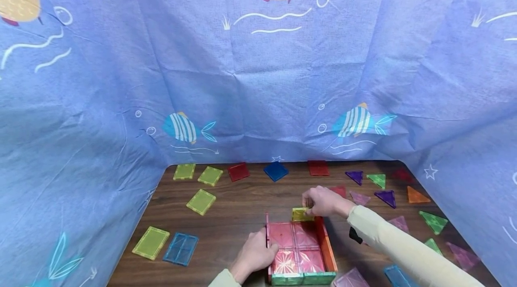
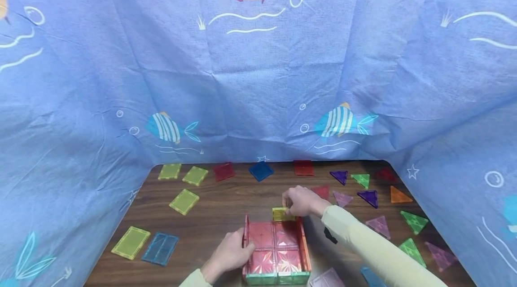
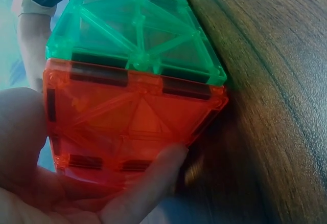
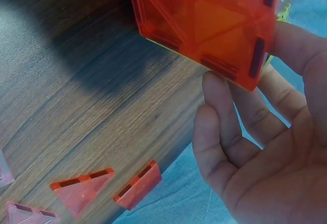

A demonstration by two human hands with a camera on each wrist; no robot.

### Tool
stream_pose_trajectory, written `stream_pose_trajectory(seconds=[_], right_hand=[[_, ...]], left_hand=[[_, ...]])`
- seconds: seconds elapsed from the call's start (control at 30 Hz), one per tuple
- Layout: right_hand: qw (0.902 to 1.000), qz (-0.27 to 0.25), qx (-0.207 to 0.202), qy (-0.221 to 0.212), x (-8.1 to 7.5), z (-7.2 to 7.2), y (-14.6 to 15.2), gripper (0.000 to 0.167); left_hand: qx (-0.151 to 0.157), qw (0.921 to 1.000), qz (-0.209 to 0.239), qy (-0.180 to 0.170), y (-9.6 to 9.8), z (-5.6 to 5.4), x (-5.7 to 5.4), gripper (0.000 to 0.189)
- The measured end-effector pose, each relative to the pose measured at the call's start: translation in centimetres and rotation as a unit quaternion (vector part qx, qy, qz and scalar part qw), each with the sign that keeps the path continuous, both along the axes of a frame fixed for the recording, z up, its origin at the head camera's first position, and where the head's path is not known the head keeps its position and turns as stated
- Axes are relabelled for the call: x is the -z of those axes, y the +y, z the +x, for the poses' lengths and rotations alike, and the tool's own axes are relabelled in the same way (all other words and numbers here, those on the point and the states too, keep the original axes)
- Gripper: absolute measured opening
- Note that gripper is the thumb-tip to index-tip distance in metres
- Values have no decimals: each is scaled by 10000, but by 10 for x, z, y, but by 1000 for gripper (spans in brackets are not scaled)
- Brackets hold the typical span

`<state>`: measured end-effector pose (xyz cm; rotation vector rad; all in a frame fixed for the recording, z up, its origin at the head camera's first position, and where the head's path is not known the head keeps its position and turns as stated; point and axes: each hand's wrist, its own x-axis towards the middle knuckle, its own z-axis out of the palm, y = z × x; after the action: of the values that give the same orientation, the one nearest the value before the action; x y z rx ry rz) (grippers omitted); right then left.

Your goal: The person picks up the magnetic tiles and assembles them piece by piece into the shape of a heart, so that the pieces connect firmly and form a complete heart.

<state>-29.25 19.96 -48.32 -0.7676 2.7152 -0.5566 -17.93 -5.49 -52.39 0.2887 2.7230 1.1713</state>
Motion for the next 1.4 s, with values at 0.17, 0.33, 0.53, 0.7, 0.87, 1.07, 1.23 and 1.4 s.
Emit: stream_pose_trajectory(seconds=[0.17,0.33,0.53,0.7,0.87,1.07,1.23,1.4], right_hand=[[9996,63,-40,-272,-5,0,-2,20],[9985,335,-96,-434,-12,1,-5,22],[9973,532,-83,-497,-13,1,-7,22],[9964,641,24,-551,-12,1,-10,23],[9950,793,51,-604,-13,2,-12,24],[9932,918,66,-711,-14,1,-14,23],[9907,1101,70,-791,-15,-1,-17,21],[9885,1235,54,-873,-17,0,-18,19]], left_hand=[[19,10000,29,-4,0,1,-2,30],[45,10000,24,19,2,5,-5,30],[74,9999,43,80,2,7,-4,28],[34,10000,66,27,0,7,-2,27],[11,10000,5,78,1,9,-1,27],[1,9999,-9,136,0,9,1,29],[-26,10000,23,82,1,9,2,30],[-98,9999,8,57,2,12,1,30]])
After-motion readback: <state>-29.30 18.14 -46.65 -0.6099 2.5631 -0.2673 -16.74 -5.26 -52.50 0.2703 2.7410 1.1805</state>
